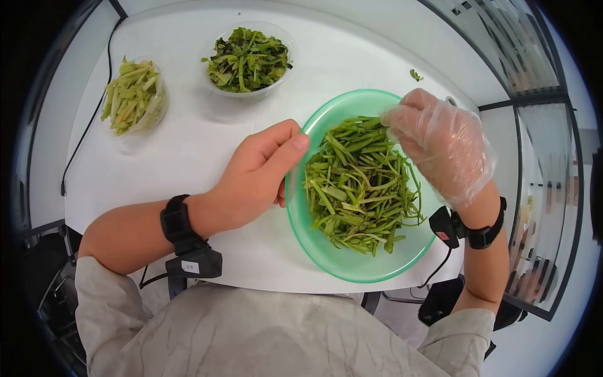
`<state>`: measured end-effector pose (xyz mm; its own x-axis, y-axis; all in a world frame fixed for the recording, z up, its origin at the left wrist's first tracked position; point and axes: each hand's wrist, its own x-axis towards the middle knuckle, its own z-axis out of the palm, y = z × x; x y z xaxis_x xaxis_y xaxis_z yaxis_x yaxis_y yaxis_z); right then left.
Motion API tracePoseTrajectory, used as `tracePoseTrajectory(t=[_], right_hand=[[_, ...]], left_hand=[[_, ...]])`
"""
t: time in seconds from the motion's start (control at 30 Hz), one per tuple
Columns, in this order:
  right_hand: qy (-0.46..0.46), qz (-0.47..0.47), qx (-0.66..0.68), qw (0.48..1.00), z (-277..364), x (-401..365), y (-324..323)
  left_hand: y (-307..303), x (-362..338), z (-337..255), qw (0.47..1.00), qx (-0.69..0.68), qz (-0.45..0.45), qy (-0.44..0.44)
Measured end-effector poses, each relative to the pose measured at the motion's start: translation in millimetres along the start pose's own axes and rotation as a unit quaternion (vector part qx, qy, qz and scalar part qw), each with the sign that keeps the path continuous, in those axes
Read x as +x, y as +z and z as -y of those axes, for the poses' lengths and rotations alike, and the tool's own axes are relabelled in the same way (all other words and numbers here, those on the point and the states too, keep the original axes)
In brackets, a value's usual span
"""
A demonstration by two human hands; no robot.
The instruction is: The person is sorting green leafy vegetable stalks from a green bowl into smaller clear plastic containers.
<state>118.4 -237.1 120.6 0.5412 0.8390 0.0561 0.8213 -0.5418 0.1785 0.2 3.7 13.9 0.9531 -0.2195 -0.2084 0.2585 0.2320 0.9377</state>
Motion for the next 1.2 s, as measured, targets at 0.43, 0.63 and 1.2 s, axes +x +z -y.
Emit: tracePoseTrajectory(t=[0.43, 0.63, 1.2], right_hand=[[0.003, 0.097, -0.012, 0.995, 7.3, 5.7, 20.5], [0.024, 0.128, 0.046, 0.990, 4.1, 11.2, 26.0], [0.039, 0.117, 0.098, 0.988, 49.1, -46.5, -2.3]], left_hand=[[3.2, 1.6, 2.5, 1.000, -0.010, 0.001, 0.012], [4.5, -0.4, 3.9, 1.000, -0.019, -0.017, -0.010], [3.8, 3.6, 9.2, 0.999, -0.034, -0.019, 0.007]])
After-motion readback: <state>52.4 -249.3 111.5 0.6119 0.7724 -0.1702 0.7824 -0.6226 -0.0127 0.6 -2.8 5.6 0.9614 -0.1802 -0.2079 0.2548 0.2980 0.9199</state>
